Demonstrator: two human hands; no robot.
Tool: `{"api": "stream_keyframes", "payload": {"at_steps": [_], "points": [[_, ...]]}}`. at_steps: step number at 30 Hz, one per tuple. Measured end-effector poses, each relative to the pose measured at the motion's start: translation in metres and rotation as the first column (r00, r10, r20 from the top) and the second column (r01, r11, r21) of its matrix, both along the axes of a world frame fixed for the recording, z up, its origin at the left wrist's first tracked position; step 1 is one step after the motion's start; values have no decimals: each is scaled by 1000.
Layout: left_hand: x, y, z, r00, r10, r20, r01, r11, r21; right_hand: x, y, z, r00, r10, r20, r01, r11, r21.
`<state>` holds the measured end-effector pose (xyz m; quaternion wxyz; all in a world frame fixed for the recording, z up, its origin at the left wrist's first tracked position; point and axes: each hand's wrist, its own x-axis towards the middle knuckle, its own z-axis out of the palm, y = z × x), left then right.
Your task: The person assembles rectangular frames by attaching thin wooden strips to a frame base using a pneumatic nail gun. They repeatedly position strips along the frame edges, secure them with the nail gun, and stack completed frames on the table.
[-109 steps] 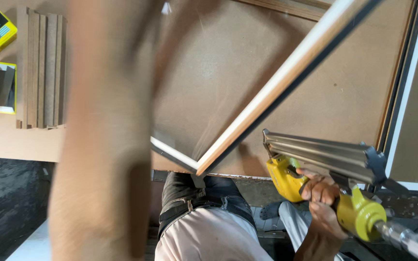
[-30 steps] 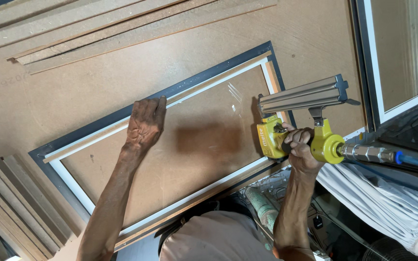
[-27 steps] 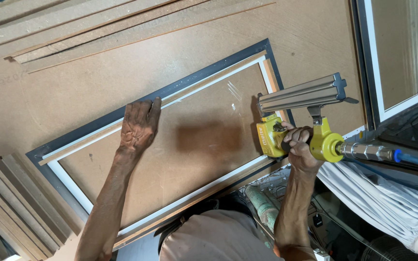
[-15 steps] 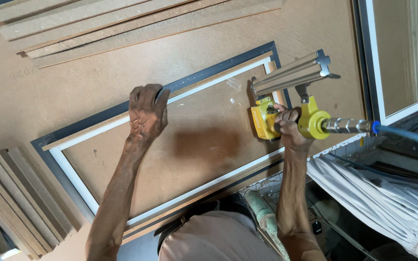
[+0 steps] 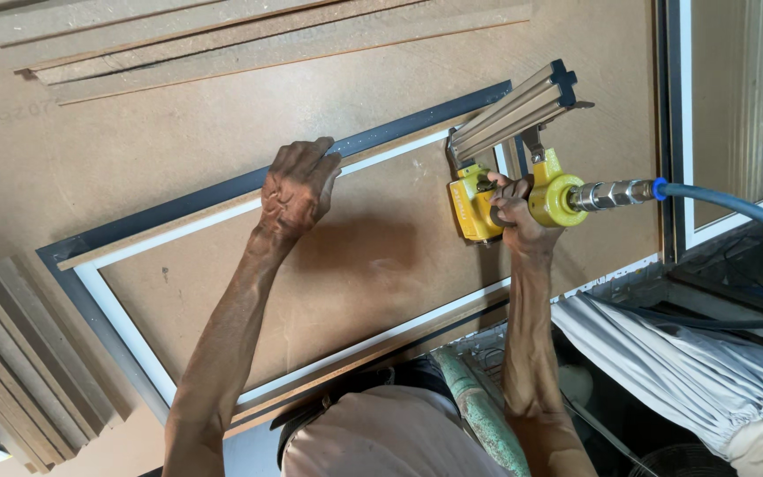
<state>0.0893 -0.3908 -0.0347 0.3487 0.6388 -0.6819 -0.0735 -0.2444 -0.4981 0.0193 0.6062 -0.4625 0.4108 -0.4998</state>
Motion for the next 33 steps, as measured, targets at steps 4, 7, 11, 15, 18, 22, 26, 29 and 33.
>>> {"api": "stream_keyframes", "payload": {"at_steps": [4, 7, 11, 15, 18, 22, 26, 29, 33], "points": [[-1, -3, 2, 999, -7, -52, 7, 1000, -2, 3, -1, 2, 1000, 28, -10, -29, 999, -39], [-2, -3, 1, 997, 1, -76, -1, 1000, -4, 1, 0, 1, 999, 32, -12, -33, 998, -51], [-1, -3, -2, 997, 2, -83, -1, 1000, 5, -3, 0, -5, 998, 62, 17, -61, 995, -73], [-3, -3, -2, 997, 12, -70, -11, 1000, 7, -8, -1, -11, 1000, 13, 5, -13, 999, -38], [-4, -3, 3, 996, 25, -87, -25, 1000, 1, -11, 1, -11, 999, 44, -20, -45, 999, -24], [-2, -2, 9, 993, 20, -118, -22, 1000, -14, -5, 12, -10, 987, 157, -26, -157, 987, -12], [2, -3, 9, 993, 9, -118, -6, 1000, 25, 26, 38, -13, 933, 359, 12, -359, 933, -12], [4, -4, 4, 996, -6, -94, 4, 1000, -18, 54, 62, -12, 922, 385, -27, -386, 923, -11], [7, -3, -5, 997, 0, -78, -4, 999, -41, 81, 77, -9, 960, 280, -24, -277, 958, 79]]}}
